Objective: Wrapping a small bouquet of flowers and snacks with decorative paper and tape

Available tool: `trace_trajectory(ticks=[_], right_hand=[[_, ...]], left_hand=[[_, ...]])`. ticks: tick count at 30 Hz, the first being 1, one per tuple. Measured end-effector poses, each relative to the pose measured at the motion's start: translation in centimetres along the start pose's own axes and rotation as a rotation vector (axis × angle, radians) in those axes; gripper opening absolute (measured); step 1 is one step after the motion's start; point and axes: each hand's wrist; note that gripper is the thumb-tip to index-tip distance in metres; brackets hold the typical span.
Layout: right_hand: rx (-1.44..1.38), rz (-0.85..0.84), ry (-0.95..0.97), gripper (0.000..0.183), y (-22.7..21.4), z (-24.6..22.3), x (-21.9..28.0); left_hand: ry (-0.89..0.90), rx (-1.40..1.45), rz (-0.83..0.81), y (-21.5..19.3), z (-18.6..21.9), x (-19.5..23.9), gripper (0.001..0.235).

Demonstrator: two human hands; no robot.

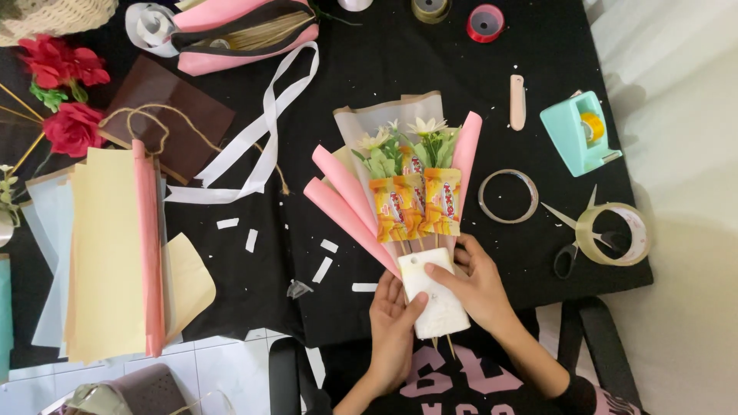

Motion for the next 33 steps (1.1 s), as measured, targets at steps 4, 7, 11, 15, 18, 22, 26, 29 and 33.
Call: trace_trajectory(ticks=[4,7,11,15,18,22,26,29,33], right_hand=[[-0.08,-0.026,0.042,0.054,0.3,-0.4,0.4],[-0.147,-0.018,0.053,0.056,0.7,0.2,0.2],[-0.131,-0.003,0.052,0.062,0.6,-0.1,0.6],[-0.1,-0.004,0.013,0.07,0.7,0.2,0.4],[-0.066,-0.024,0.008,0.067,0.7,-1.1,1.1],[-0.137,-0.032,0.007,0.07,0.9,-0.3,0.9],[-0.17,-0.035,0.042,0.076,0.9,-0.5,0.9],[-0.199,-0.032,0.022,0.072,1.3,0.2,0.8],[-0.13,-0.008,0.03,0.076,1.9,-1.3,1.7]], left_hand=[[-0.043,0.004,0.194,-1.1,-0.5,1.0,0.078],[0.0,0.09,0.221,-1.5,-1.2,0.9,0.076],[0.045,0.086,0.106,-1.2,-1.7,1.2,0.067],[0.157,-0.079,0.051,-1.9,-2.5,0.9,0.06],[0.242,-0.324,-0.03,-2.5,-2.5,0.9,0.057],[0.237,-0.312,-0.036,-2.5,-2.6,0.9,0.059],[0.255,-0.297,-0.044,-2.6,-2.8,0.9,0.058],[0.242,-0.279,-0.007,-2.8,-3.2,0.9,0.06],[0.2,-0.152,0.049,-2.4,-3.2,1.0,0.063]])
Point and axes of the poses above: each hand's wrist, its own x-axis away from the middle knuckle, its own y-axis out of the palm, z = x × y, and after that the axes turned 14 degrees about x, right-handed
